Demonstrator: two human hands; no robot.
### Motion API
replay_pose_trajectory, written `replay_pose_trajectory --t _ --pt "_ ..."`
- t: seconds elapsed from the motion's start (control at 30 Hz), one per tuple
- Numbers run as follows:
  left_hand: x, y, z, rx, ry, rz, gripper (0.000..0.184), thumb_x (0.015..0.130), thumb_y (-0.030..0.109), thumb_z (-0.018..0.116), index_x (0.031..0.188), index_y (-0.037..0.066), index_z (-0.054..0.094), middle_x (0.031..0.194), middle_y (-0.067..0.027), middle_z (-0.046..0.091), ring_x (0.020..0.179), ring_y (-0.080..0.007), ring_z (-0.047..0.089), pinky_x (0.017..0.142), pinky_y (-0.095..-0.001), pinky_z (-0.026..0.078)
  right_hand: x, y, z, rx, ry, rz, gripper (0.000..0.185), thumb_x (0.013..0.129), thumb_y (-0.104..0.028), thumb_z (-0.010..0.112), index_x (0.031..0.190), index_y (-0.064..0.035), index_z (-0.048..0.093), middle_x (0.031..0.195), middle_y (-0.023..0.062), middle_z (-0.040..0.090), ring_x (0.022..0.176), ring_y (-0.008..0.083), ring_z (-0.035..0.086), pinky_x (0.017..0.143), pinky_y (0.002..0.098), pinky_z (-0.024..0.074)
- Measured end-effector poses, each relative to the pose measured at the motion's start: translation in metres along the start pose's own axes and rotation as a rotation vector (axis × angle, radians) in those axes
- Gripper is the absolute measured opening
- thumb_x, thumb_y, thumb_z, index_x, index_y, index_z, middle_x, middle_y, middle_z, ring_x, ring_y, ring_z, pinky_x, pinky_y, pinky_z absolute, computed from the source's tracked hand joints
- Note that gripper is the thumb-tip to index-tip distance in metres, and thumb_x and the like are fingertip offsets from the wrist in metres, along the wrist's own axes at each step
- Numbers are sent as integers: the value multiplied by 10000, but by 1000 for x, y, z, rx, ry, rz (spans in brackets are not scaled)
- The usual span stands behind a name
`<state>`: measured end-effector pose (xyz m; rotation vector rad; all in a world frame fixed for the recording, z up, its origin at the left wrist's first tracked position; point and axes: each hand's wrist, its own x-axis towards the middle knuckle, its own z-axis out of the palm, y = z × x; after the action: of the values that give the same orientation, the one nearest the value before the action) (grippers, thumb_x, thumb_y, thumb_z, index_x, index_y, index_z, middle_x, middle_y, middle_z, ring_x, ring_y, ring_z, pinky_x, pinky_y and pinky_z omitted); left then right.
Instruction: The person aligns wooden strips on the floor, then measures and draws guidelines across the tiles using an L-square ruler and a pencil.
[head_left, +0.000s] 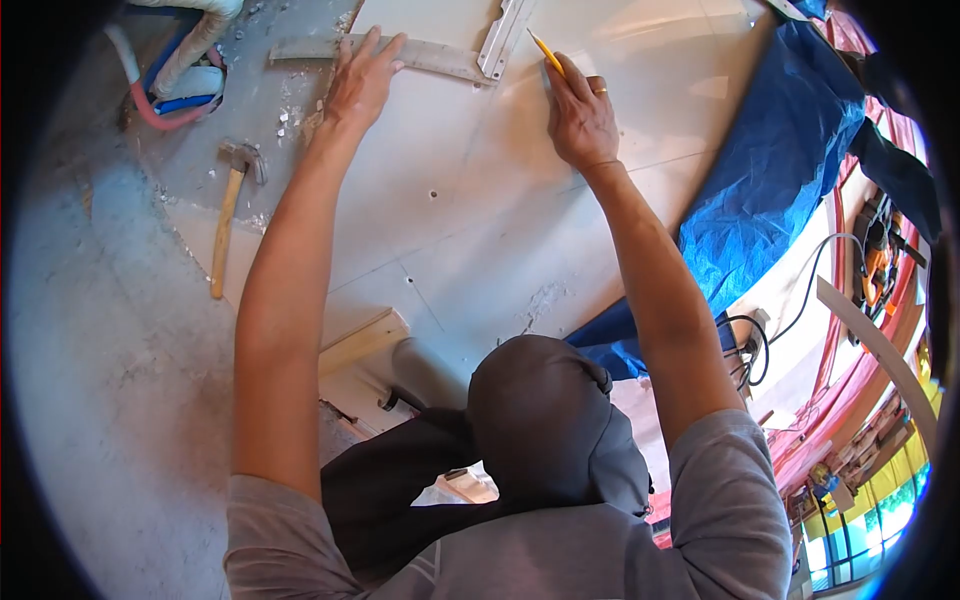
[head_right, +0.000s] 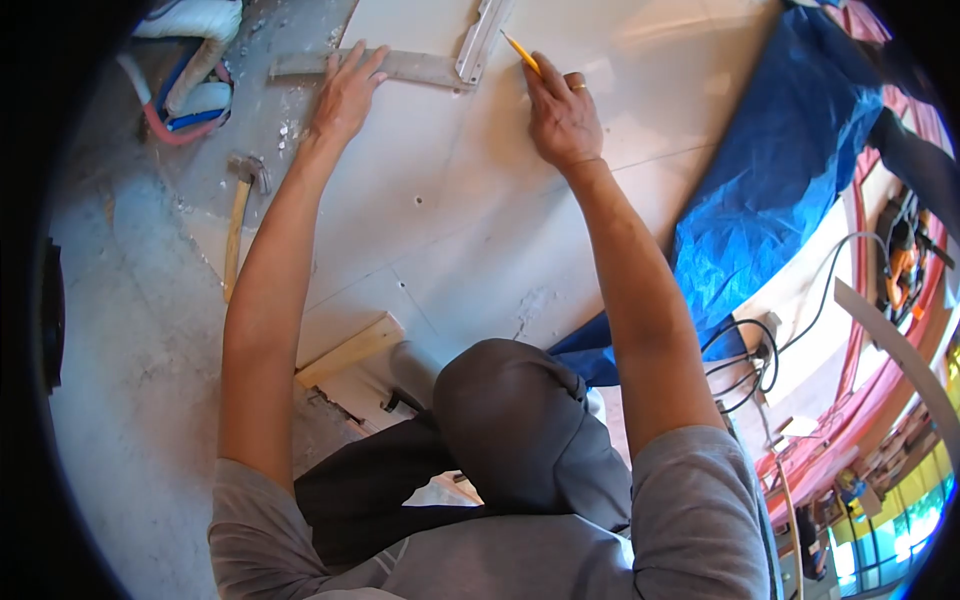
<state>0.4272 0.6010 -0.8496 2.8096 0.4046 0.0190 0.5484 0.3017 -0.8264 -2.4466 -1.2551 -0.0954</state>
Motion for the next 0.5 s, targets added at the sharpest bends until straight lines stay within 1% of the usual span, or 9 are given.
replay_pose_trajectory --t 0.1,0.2,0.3,0.4,0.5 --pt "1 1 0 80 -7 -7 432 950 291 544 1376 281 471 1465 -143 407 1291 -494 381 1081 -481 370 -1 -3 0 -1 -26 40 475 827 -52 492 1299 -74 542 1374 48 509 936 333 521 855 376 470" --pt "0 2 -2 69 -22 -35 432 949 287 549 1374 292 475 1464 -145 409 1292 -500 378 1077 -482 372 -1 -4 1 -2 -17 53 479 828 -51 490 1301 -93 544 1377 34 507 945 332 524 860 375 474" --pt "-1 0 -2 -7 4 -18 424 949 273 552 1366 300 480 1472 -120 403 1291 -531 353 1083 -491 376 -1 -1 3 -15 -15 23 473 828 -51 491 1295 -94 549 1379 32 507 950 331 525 860 371 474" --pt "-2 -2 2 -54 6 -51 434 938 248 564 1364 296 495 1471 -112 405 1302 -520 344 1081 -506 375 -1 -2 4 -24 -2 14 465 827 -52 493 1286 -90 555 1377 32 509 947 333 524 857 372 473" --pt "-1 -13 6 27 102 101 427 940 262 564 1361 286 499 1428 -177 441 1267 -472 413 1088 -466 354 0 -5 1 -17 -17 30 460 825 -55 499 1280 -85 558 1372 37 513 942 334 520 857 378 471"
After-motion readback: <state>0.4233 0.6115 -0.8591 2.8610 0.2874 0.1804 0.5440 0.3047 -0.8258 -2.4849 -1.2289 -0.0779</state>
